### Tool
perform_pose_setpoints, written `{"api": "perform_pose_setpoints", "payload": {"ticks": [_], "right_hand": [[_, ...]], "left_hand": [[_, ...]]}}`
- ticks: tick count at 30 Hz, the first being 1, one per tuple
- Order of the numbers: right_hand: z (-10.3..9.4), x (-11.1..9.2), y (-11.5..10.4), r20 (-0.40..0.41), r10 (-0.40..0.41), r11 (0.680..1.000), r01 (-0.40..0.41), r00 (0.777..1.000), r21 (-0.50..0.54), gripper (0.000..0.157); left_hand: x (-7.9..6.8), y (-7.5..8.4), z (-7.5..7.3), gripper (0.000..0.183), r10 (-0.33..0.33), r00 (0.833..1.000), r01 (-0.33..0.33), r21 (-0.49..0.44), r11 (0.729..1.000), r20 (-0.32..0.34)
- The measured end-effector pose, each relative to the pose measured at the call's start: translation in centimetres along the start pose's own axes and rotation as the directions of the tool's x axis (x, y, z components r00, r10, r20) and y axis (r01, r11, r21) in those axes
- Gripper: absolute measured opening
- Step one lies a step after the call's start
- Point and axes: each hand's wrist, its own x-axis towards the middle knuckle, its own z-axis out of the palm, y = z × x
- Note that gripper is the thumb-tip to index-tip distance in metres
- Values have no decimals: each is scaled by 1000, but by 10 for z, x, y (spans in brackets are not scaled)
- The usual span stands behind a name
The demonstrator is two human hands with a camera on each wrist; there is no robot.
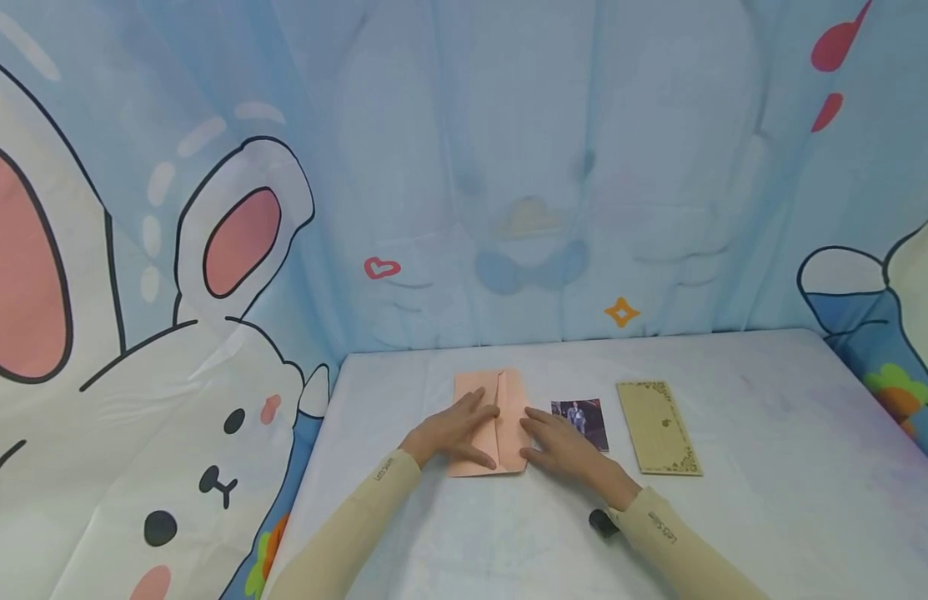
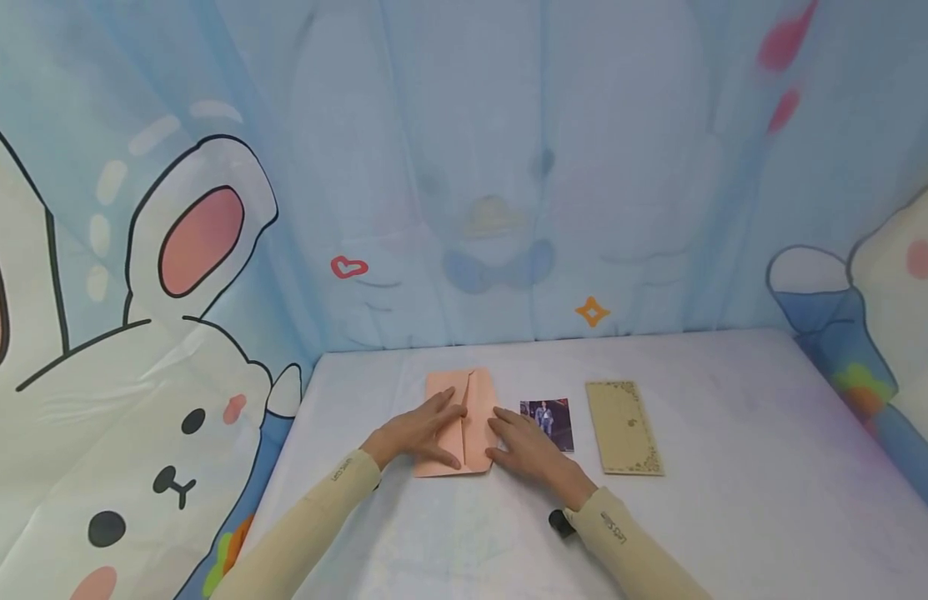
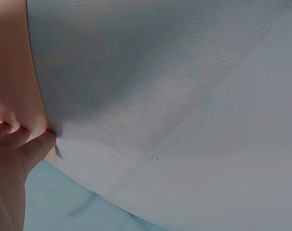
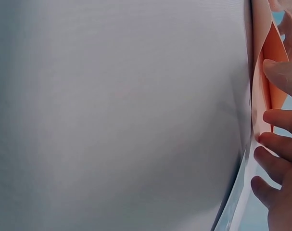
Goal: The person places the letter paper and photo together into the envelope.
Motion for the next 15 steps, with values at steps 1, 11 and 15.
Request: {"api": "perform_pose_setpoints", "payload": {"ticks": [1, 11, 15], "right_hand": [[0, 0, 0, -5, 0, 1000, 0, 1000, 4, 57], [-9, -6, 5, -54, 12, 1000, -11, 998, 11, 55], [-13, -8, 7, -72, 27, 1000, -27, 997, 2, 56]], "left_hand": [[0, 0, 0, 93, 0, 1000, 0, -1, 1000, 0], [1, -1, 1, 93, -2, 1000, 2, -19, 1000, 13], [1, 0, 0, 92, 1, 1000, -1, -20, 1000, 12]]}}
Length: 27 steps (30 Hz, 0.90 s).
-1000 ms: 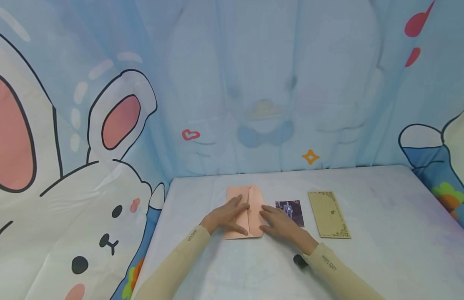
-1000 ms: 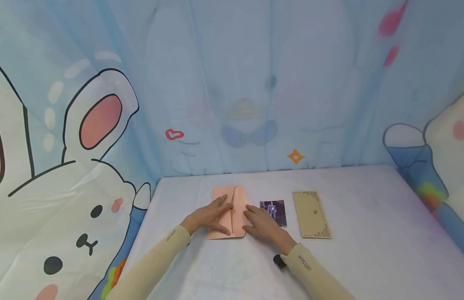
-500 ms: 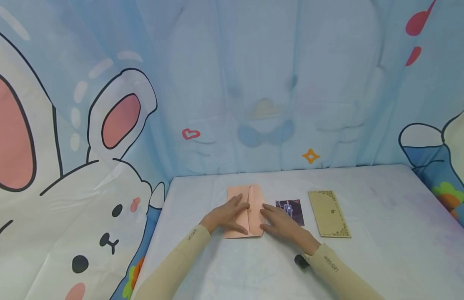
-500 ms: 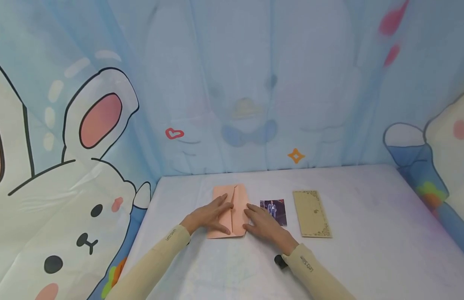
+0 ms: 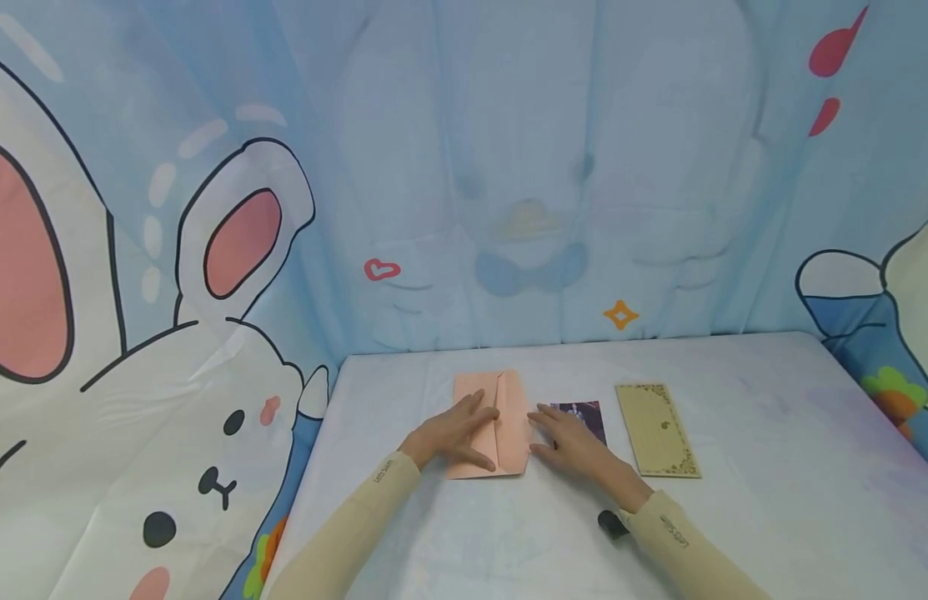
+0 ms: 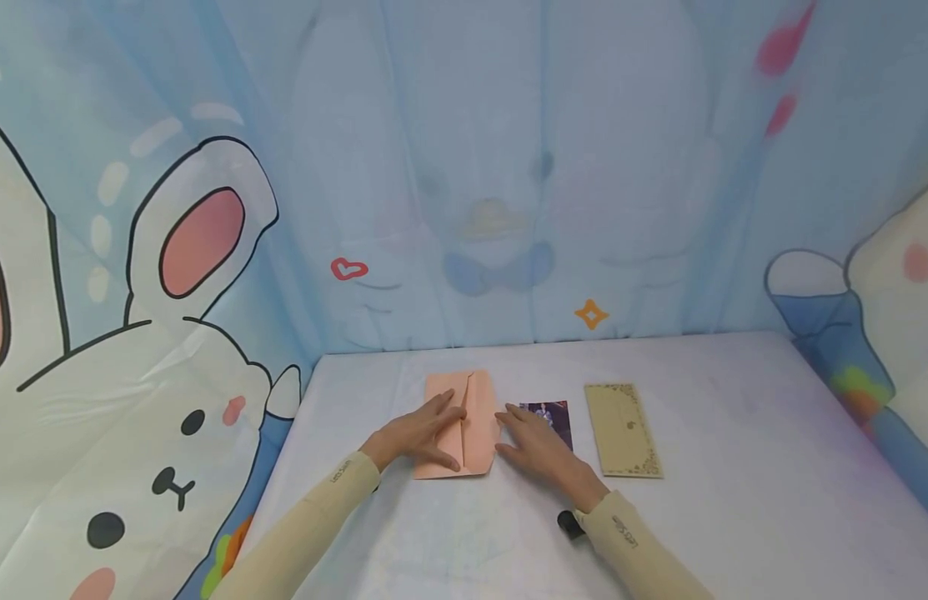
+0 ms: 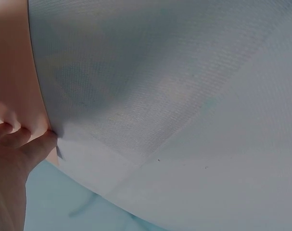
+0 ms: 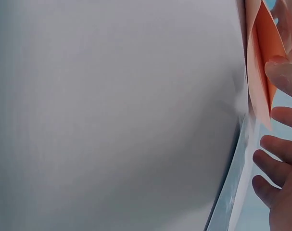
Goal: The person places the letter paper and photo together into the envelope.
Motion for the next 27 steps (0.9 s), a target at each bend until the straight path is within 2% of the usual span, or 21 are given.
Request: {"api": "perform_pose_setpoints", "payload": {"ticks": [5, 11, 22, 27], "right_hand": [[-2, -3, 6, -21, 34, 999, -34, 999, -28, 57], [-6, -8, 17, -72, 31, 998, -34, 997, -45, 57], [-17, -15, 31, -97, 87, 995, -91, 991, -37, 56], [-20, -18, 39, -117, 100, 991, -109, 988, -73, 56]], "left_hand": [[-1, 1, 0, 92, 0, 1000, 0, -1, 1000, 4], [-1, 2, 0, 91, 10, 1000, -10, -1, 1000, 3], [-1, 0, -1, 93, 5, 1000, -5, 10, 1000, 11], [-1, 1, -2, 93, 4, 1000, -4, 9, 1000, 10]]}}
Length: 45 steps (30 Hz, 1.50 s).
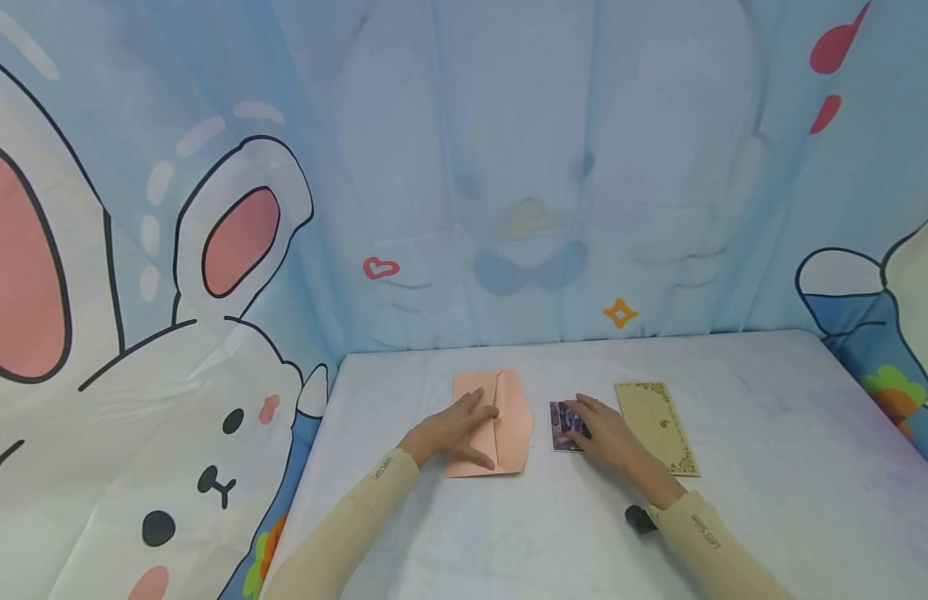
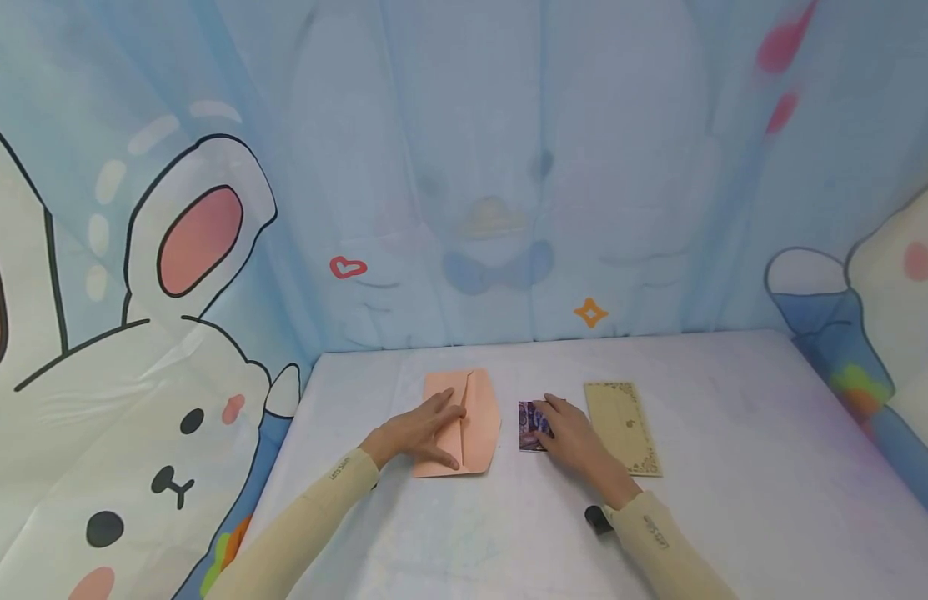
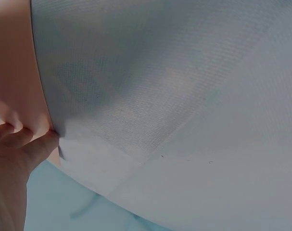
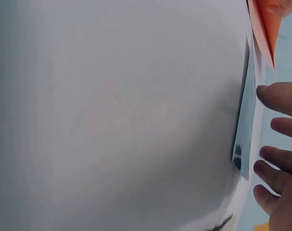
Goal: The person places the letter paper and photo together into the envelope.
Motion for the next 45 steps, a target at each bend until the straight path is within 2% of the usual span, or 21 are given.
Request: {"api": "perform_pose_setpoints", "payload": {"ticks": [5, 9, 14, 19, 30, 34, 38, 41, 45], "right_hand": [[-1, -2, 9, 1, 25, 999, -25, 1000, -30, 60], [-2, -3, 11, -9, 47, 998, -47, 999, -32, 68], [-2, -2, 14, 23, 110, 993, -109, 994, -40, 81], [-4, 0, 13, 50, 164, 986, -163, 985, -24, 85], [-5, 1, 13, 10, 211, 976, -212, 977, 42, 76], [-5, 2, 13, 15, 213, 972, -213, 977, 97, 72], [-7, 2, 15, -11, 212, 964, -207, 977, 166, 64], [-10, 1, 19, -20, 227, 946, -216, 974, 243, 56], [-15, -1, 25, 6, 286, 899, -270, 958, 345, 50]], "left_hand": [[0, 0, 0, 92, -6, 1000, 6, -7, 1000, 4], [0, 1, -1, 92, -7, 1000, 8, -7, 1000, 12], [0, 1, -1, 92, 3, 1000, -3, -13, 1000, 11], [0, 1, 0, 91, 6, 1000, -6, -24, 1000, 8], [1, 0, 0, 92, 9, 1000, -8, -28, 1000, 10], [1, -1, 1, 92, 11, 1000, -11, -33, 999, 13], [2, -1, 0, 92, 10, 1000, -10, -37, 999, 9], [2, 0, 0, 91, 6, 1000, -5, -34, 999, 6], [2, 0, 0, 91, 1, 1000, 0, -31, 1000, 6]]}}
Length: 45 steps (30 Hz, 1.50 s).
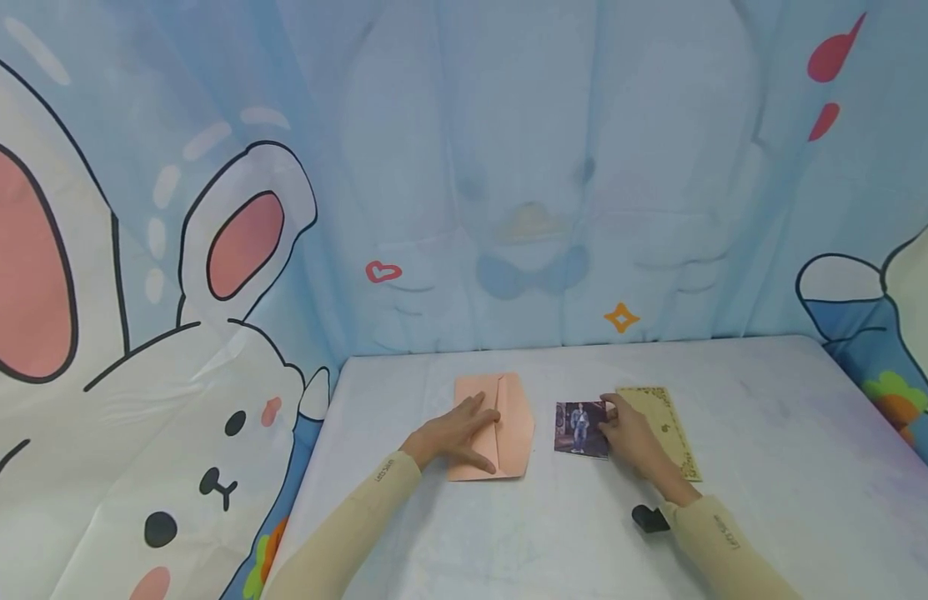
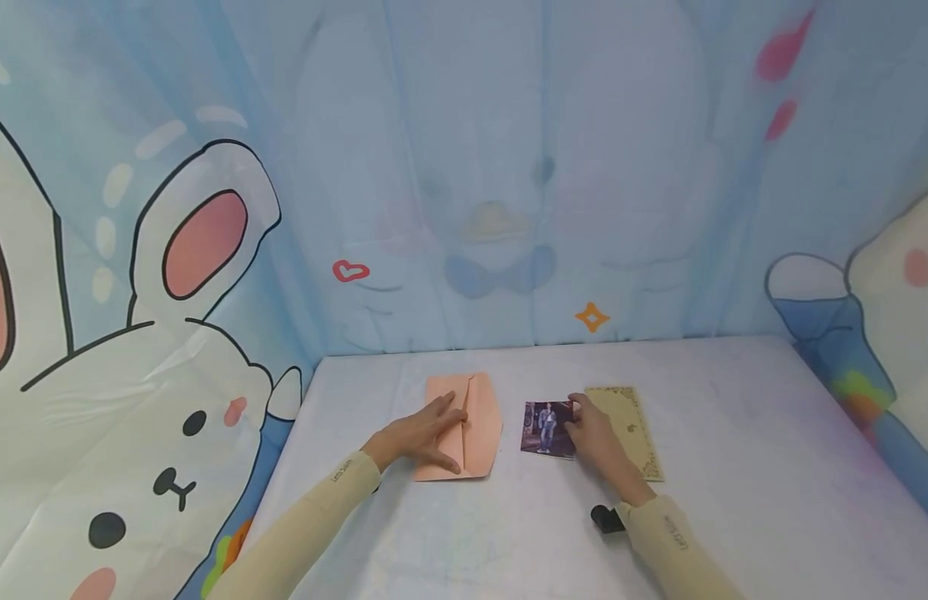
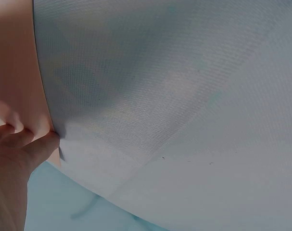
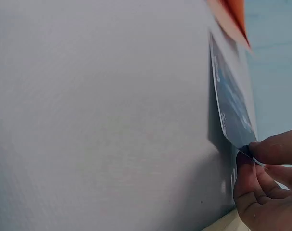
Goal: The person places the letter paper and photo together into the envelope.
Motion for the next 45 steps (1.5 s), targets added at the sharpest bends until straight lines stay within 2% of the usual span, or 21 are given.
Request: {"api": "perform_pose_setpoints", "payload": {"ticks": [4, 11, 17, 24, 33, 40, 45], "right_hand": [[-5, 1, 1, 13, 54, 997, -54, 998, 49, 49], [-8, 6, 0, 44, 75, 994, -78, 996, 72, 50], [-9, 9, -6, 70, 66, 992, -73, 995, 99, 49], [-6, 12, -14, 104, 12, 993, -24, 995, 112, 50], [4, 18, -26, 131, 30, 990, -48, 991, 134, 51], [12, 22, -34, 138, -18, 983, -8, 990, 182, 50], [18, 23, -38, 156, 7, 982, -36, 988, 184, 50]], "left_hand": [[0, -1, 1, 90, -1, 1000, 1, -2, 1000, -5], [0, -2, 2, 90, 2, 1000, -2, -9, 1000, -5], [0, -2, 3, 90, -2, 1000, 2, -3, 1000, 2], [-1, -2, 4, 91, -4, 1000, 4, 9, 1000, -8], [0, -3, 3, 93, 15, 1000, -15, 15, 1000, -23], [0, -3, 2, 92, 13, 1000, -13, 22, 1000, -19], [0, -2, 2, 92, 18, 1000, -18, 18, 1000, -19]]}}
